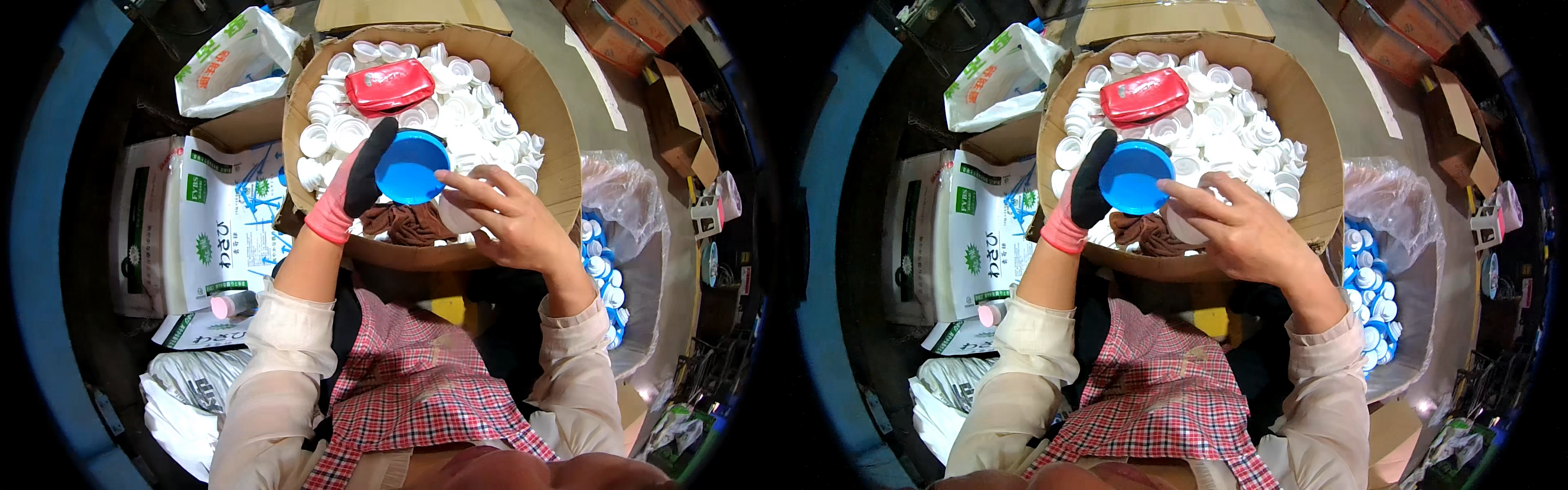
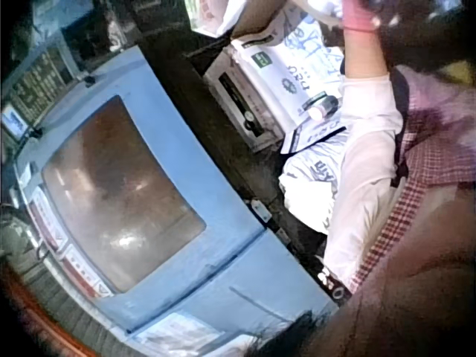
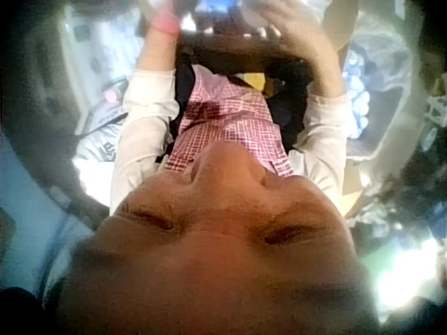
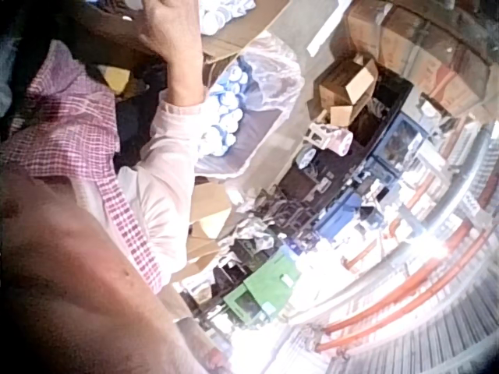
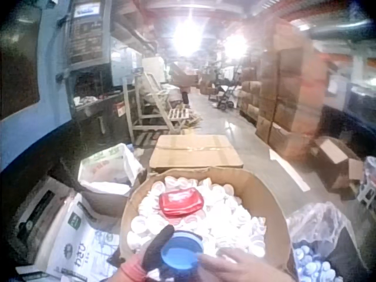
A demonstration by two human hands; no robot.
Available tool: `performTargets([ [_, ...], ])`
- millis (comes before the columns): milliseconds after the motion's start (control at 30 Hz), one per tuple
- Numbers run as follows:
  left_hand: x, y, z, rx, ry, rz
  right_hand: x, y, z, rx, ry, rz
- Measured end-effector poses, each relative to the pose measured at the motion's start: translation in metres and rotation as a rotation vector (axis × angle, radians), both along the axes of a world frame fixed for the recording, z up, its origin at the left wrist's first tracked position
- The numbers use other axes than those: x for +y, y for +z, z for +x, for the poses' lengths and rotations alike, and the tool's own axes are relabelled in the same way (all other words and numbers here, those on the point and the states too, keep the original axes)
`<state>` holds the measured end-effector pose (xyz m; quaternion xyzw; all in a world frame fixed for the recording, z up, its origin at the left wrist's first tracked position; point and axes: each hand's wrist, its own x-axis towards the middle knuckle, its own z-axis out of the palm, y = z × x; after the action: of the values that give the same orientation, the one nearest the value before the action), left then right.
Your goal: The person repeatedly picks up white plastic containers and blue lids from a cardboard box, fits the lids onto the containers, and places the assembled units into a nearby bin. The person also briefly touches their face during the task.
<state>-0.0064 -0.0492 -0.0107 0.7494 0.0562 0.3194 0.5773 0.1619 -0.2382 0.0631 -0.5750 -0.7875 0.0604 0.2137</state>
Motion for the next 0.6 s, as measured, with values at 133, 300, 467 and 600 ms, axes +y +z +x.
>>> performTargets([
  [133,0.005,-0.008,0.001,-0.064,-0.054,0.115,0.002,-0.011,-0.004,-0.141,0.003,0.127],
  [300,-0.004,0.001,0.022,-0.109,-0.119,-0.391,0.003,-0.011,-0.003,0.088,-0.003,0.093],
  [467,-0.044,0.018,0.034,-0.309,-0.198,-0.617,0.009,-0.015,-0.019,0.591,-0.024,0.007],
  [600,-0.025,0.006,0.036,-0.333,-0.44,-1.2,0.013,-0.01,-0.029,0.722,0.014,0.015],
])
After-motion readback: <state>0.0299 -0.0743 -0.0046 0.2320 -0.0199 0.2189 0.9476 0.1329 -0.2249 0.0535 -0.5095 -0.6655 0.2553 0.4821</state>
